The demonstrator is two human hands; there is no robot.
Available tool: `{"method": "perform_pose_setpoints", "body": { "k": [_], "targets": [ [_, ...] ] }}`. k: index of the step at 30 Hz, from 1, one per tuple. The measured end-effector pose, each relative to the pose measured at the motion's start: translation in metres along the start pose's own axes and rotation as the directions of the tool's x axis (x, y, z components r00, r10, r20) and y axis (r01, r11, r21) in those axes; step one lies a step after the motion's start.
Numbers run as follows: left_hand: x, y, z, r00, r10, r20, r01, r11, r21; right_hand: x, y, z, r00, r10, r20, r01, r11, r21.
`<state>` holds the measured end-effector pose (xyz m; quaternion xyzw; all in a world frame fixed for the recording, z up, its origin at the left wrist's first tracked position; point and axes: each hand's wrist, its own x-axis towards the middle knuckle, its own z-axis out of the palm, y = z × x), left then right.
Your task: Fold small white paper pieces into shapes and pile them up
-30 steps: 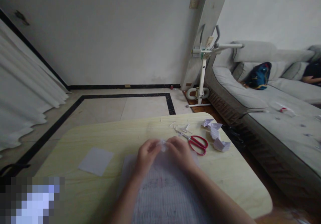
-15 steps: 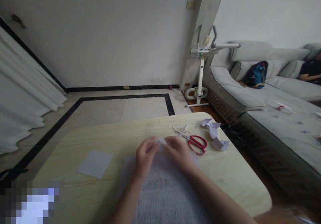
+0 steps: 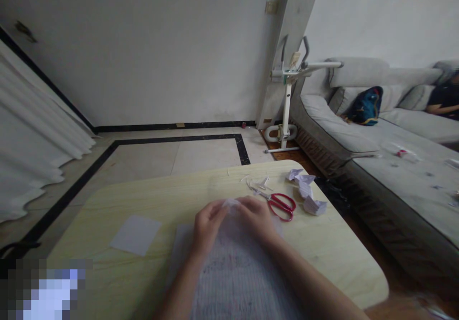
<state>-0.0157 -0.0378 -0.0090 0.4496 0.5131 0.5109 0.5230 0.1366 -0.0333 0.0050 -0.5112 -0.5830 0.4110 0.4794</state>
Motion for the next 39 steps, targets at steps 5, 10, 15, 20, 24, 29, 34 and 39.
{"method": "perform_pose_setpoints", "body": {
  "k": [5, 10, 15, 20, 24, 29, 34, 39],
  "targets": [
    [0.001, -0.001, -0.001, 1.0, 0.011, 0.003, -0.011, 0.999, 0.031, 0.0, -0.002, 0.0, 0.999, 0.039, -0.015, -0.038, 0.999, 0.023],
    [0.001, -0.001, -0.001, 0.999, 0.004, -0.037, -0.003, 0.999, 0.041, 0.001, -0.002, 0.0, 0.999, 0.047, -0.006, -0.047, 0.998, 0.031],
    [-0.001, 0.002, 0.0, 0.999, -0.036, -0.036, 0.037, 0.999, 0.033, 0.0, -0.002, 0.001, 0.996, 0.08, -0.031, -0.079, 0.996, 0.043],
    [-0.003, 0.006, 0.003, 0.999, -0.03, -0.041, 0.031, 0.999, 0.026, 0.001, 0.004, 0.002, 0.994, 0.1, -0.049, -0.096, 0.992, 0.082],
    [-0.003, 0.005, 0.004, 1.0, -0.005, -0.02, 0.006, 0.999, 0.041, 0.003, 0.007, -0.001, 0.982, 0.146, -0.121, -0.129, 0.982, 0.135],
    [-0.003, 0.002, 0.003, 0.999, 0.029, -0.047, -0.026, 0.998, 0.063, 0.003, 0.002, -0.003, 0.991, 0.105, -0.084, -0.097, 0.99, 0.103],
    [-0.004, 0.004, 0.002, 0.997, 0.053, -0.06, -0.046, 0.993, 0.108, 0.001, 0.0, -0.001, 0.993, 0.107, -0.045, -0.103, 0.99, 0.097],
    [-0.004, 0.009, 0.001, 0.997, 0.039, -0.071, -0.031, 0.993, 0.118, 0.002, 0.001, -0.003, 0.996, 0.089, 0.015, -0.09, 0.991, 0.1]
  ]
}}
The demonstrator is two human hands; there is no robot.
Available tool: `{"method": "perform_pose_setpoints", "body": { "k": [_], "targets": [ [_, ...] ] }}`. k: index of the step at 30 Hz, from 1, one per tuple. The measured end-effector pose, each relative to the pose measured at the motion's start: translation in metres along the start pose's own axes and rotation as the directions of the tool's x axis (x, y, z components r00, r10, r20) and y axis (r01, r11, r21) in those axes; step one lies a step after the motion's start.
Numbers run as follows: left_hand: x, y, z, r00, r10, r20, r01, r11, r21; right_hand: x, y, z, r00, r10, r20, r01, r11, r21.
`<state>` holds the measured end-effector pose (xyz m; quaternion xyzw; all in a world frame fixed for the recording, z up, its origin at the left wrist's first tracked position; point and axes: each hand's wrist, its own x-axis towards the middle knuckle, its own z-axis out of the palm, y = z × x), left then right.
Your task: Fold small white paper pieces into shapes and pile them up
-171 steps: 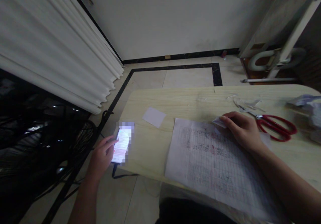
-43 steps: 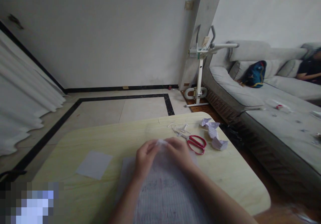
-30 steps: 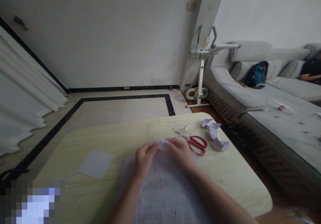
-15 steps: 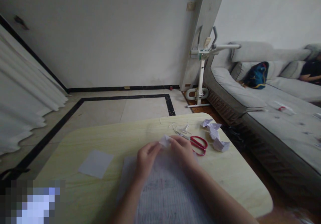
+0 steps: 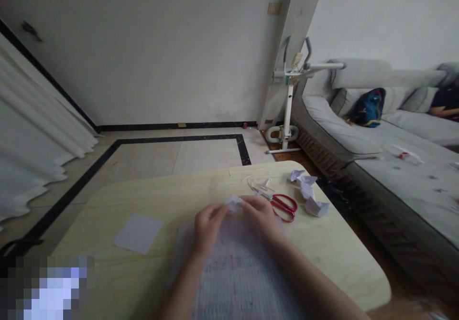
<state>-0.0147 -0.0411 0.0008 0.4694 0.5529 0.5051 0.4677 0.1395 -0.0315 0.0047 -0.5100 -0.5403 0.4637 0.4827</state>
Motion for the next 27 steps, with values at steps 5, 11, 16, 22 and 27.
{"method": "perform_pose_setpoints", "body": {
  "k": [5, 11, 16, 22, 27],
  "targets": [
    [0.0, 0.004, -0.001, 0.999, -0.032, 0.014, 0.032, 0.998, -0.051, 0.0, -0.002, -0.001, 1.0, -0.005, -0.002, 0.005, 1.0, 0.0],
    [0.001, -0.001, -0.001, 0.996, -0.064, 0.067, 0.077, 0.975, -0.207, -0.001, -0.001, -0.003, 0.979, -0.198, -0.045, 0.188, 0.968, -0.164],
    [0.002, -0.007, 0.002, 0.989, -0.112, 0.096, 0.138, 0.931, -0.339, -0.004, 0.004, -0.003, 0.955, -0.295, 0.011, 0.289, 0.929, -0.231],
    [0.003, -0.005, 0.001, 0.999, 0.039, 0.002, -0.039, 0.998, -0.047, -0.005, 0.004, -0.004, 0.96, -0.253, 0.124, 0.277, 0.927, -0.253],
    [-0.002, -0.005, 0.005, 0.998, 0.057, 0.013, -0.056, 0.998, -0.037, -0.004, 0.01, -0.001, 0.962, -0.264, 0.065, 0.272, 0.918, -0.29]
  ]
}}
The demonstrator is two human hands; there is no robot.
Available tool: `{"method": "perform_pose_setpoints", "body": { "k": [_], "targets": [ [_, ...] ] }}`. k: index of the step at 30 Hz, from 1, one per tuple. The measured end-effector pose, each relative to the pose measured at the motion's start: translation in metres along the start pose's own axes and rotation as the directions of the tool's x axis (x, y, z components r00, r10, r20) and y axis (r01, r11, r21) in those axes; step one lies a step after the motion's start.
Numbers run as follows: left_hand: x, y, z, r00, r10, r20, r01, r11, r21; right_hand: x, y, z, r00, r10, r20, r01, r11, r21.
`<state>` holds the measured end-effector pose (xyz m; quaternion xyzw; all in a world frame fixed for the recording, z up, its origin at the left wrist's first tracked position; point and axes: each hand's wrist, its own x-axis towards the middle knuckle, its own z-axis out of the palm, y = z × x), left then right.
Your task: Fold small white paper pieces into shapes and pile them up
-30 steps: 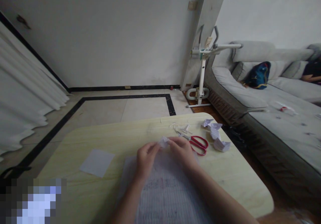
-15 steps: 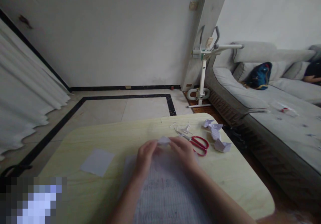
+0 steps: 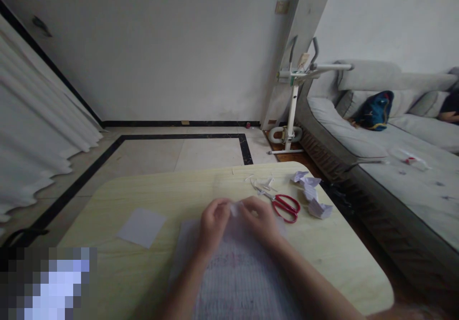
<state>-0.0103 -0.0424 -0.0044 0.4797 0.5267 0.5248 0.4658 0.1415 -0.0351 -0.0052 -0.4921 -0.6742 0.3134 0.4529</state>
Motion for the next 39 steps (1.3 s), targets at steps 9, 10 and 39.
{"method": "perform_pose_setpoints", "body": {
  "k": [9, 10, 39],
  "targets": [
    [-0.002, -0.005, -0.001, 0.999, -0.012, 0.052, 0.011, 0.999, 0.03, -0.001, -0.001, 0.002, 1.0, -0.01, -0.027, 0.01, 1.0, -0.015],
    [-0.001, -0.006, -0.001, 0.998, -0.001, 0.057, -0.001, 0.999, 0.045, -0.001, -0.001, 0.002, 1.0, -0.012, -0.027, 0.011, 1.0, -0.012],
    [0.0, -0.008, -0.003, 0.988, 0.128, 0.085, -0.143, 0.967, 0.209, 0.0, -0.003, 0.003, 0.997, 0.0, 0.082, 0.0, 1.0, -0.002]
  ]
}}
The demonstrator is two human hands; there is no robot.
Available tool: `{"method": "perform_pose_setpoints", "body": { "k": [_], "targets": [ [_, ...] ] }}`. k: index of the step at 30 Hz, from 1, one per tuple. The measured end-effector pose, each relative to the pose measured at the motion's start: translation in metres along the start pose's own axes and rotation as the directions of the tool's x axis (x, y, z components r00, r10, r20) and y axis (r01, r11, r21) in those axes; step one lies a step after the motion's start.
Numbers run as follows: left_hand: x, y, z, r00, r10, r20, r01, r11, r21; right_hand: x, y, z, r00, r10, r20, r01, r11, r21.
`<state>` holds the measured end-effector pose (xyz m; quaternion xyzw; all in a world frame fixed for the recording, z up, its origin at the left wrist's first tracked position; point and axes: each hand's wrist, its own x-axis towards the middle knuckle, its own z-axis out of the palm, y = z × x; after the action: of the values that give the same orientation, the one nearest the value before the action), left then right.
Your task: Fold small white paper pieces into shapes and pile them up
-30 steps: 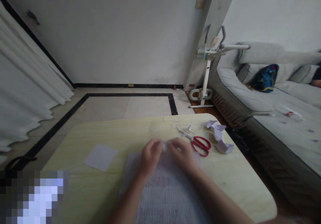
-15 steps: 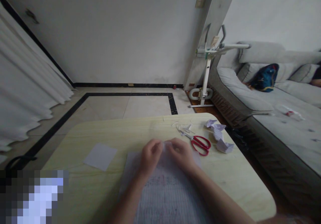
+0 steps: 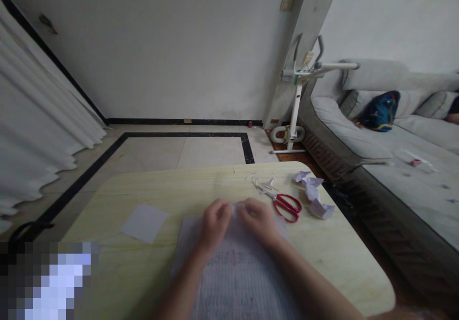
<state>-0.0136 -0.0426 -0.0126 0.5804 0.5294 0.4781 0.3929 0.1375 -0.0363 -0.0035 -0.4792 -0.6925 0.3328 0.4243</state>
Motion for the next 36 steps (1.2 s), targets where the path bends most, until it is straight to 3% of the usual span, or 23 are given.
{"method": "perform_pose_setpoints", "body": {
  "k": [15, 28, 32, 36],
  "targets": [
    [-0.0002, 0.0038, 0.0002, 1.0, 0.008, 0.0, -0.008, 1.0, 0.028, -0.0006, 0.0008, -0.0009, 1.0, -0.009, -0.003, 0.009, 1.0, 0.002],
    [-0.0044, 0.0062, 0.0037, 0.994, -0.085, -0.069, 0.077, 0.991, -0.106, -0.0033, -0.0025, 0.001, 0.998, -0.067, -0.002, 0.067, 0.998, -0.015],
    [-0.0045, 0.0067, 0.0058, 0.997, -0.082, 0.015, 0.083, 0.984, -0.156, -0.0007, -0.0038, -0.0021, 1.0, 0.001, -0.001, -0.001, 0.998, 0.065],
    [-0.0026, 0.0064, 0.0059, 0.991, -0.123, -0.06, 0.107, 0.969, -0.222, 0.001, -0.0022, -0.0006, 0.985, 0.172, 0.028, -0.173, 0.94, 0.296]
  ]
}}
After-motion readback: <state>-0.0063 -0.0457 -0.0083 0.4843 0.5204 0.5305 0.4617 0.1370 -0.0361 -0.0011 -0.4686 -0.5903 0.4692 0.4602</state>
